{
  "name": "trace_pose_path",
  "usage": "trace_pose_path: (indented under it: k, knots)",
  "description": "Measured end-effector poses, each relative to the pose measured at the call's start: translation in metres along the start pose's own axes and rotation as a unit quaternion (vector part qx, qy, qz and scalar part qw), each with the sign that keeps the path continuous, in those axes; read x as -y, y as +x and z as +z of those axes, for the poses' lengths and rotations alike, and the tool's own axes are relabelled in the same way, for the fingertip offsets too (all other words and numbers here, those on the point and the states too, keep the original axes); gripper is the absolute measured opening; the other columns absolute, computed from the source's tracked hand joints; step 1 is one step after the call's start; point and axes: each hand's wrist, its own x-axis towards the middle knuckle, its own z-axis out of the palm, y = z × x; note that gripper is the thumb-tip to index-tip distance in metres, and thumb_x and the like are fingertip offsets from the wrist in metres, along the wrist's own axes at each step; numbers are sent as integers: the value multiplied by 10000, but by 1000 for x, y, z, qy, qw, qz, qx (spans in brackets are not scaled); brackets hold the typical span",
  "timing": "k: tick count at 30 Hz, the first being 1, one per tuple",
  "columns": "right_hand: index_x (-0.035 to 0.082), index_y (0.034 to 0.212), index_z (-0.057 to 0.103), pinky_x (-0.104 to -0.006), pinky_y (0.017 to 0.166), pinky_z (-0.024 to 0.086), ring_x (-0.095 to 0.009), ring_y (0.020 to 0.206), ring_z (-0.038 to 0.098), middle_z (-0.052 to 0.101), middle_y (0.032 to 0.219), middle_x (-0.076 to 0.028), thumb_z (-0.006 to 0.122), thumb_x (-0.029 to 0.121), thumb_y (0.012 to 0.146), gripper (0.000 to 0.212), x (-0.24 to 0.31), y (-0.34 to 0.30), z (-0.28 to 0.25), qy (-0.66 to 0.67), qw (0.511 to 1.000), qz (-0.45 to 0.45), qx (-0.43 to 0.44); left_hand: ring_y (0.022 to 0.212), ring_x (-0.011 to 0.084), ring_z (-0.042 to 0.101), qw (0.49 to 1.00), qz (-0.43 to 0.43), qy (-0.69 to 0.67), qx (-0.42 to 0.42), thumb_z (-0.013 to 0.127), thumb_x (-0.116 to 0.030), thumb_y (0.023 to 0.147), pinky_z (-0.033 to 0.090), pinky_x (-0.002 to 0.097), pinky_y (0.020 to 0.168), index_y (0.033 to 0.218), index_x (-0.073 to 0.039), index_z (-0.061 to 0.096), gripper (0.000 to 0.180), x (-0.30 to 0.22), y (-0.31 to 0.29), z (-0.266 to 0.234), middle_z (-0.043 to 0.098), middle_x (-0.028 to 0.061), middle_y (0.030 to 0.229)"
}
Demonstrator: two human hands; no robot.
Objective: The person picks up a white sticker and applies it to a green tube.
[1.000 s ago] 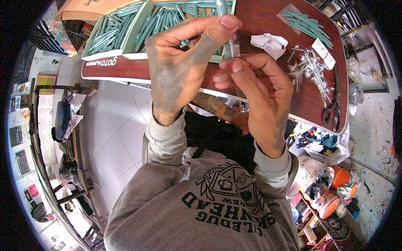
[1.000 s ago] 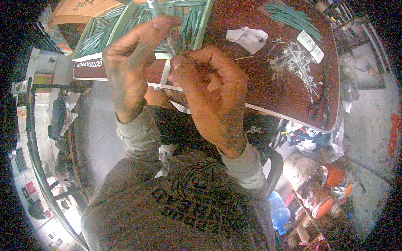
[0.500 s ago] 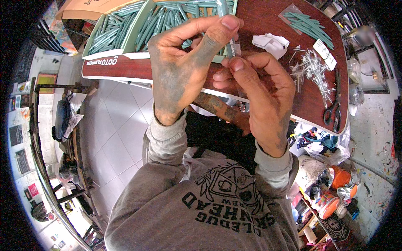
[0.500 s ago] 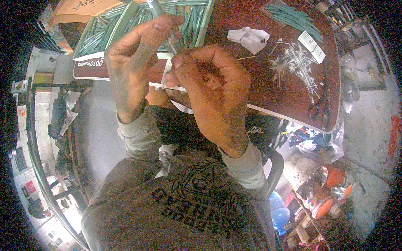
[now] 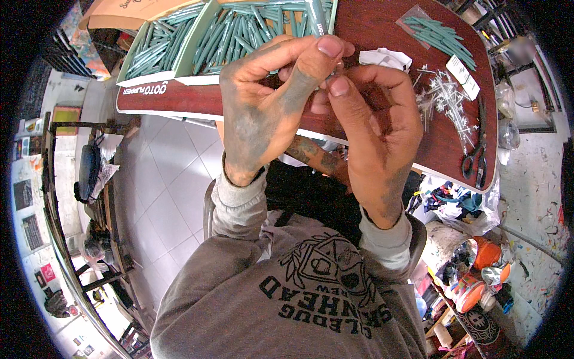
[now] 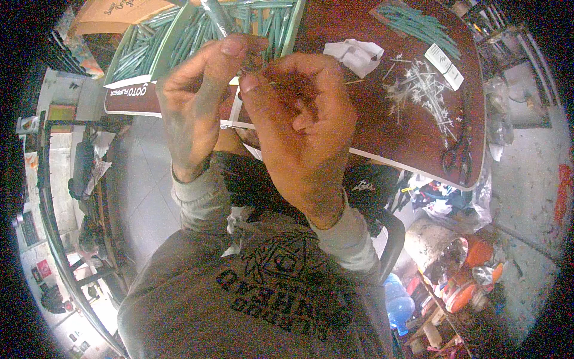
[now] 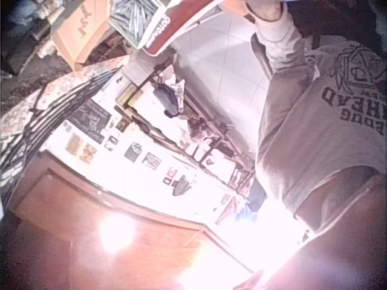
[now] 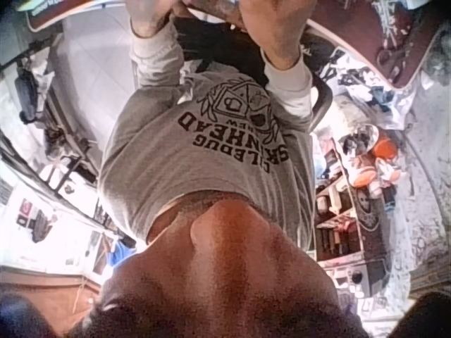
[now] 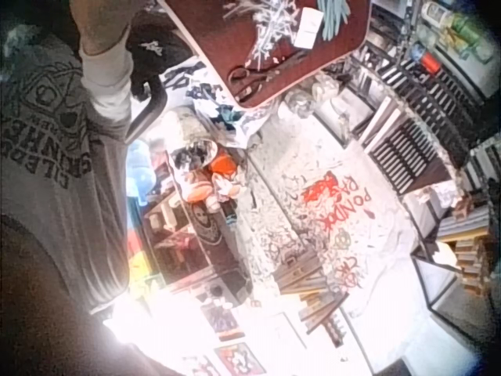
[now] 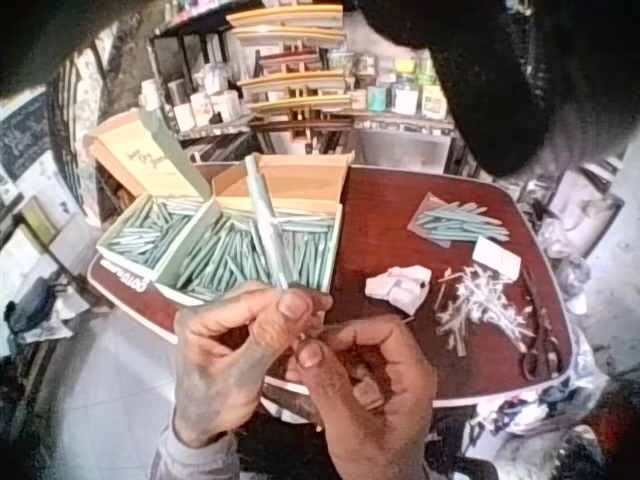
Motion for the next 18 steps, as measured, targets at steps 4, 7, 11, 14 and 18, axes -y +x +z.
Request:
trace_pose_path:
  k: [4, 7, 11, 14, 18]
  knots:
    - [-4, 1054, 608, -235, 711, 503, -96, 797, 627, 677, 934, -74, 717, 33, 881, 208, 5, 1, -2, -60, 998, -25, 12, 710, 41, 537, 1000, -25, 9, -7, 711, -211, 928, 402, 193, 584, 1023, -42, 765, 201, -5, -1, -1, 654, 15, 825]
    - [-76, 1096, 604, -275, 809, 553, -150, 919, 642, 652, 1100, -144, 681, 49, 924, 226, 6, -1, -5, -134, 989, -59, 25, 709, 42, 531, 999, -8, 43, -12, 708, -223, 931, 380, 196, 574, 1022, -43, 765, 210, -5, -1, -2, 653, 11, 821]
    - [-10, 1029, 637, -225, 693, 496, -92, 796, 619, 678, 964, -65, 722, 35, 878, 179, -8, 5, -11, -142, 983, -119, 17, 698, 38, 523, 999, 21, 42, -9, 709, -230, 930, 361, 196, 564, 1016, -44, 767, 213, -3, 1, 2, 661, 12, 825]
    - [-21, 1018, 644, -226, 709, 499, -90, 798, 618, 681, 957, -64, 710, 41, 892, 155, -2, 1, -7, -64, 997, -27, 28, 690, 38, 526, 998, 16, 58, -5, 711, -230, 927, 367, 196, 564, 1015, -45, 767, 212, -4, 1, -2, 672, 17, 830]
    - [-36, 1025, 646, -232, 732, 506, -90, 809, 624, 687, 986, -62, 698, 62, 911, 159, 5, -1, -5, -33, 998, 33, 31, 684, 39, 537, 997, 29, 72, -1, 710, -224, 926, 389, 194, 576, 1018, -47, 767, 207, -4, 4, -2, 681, 21, 830]
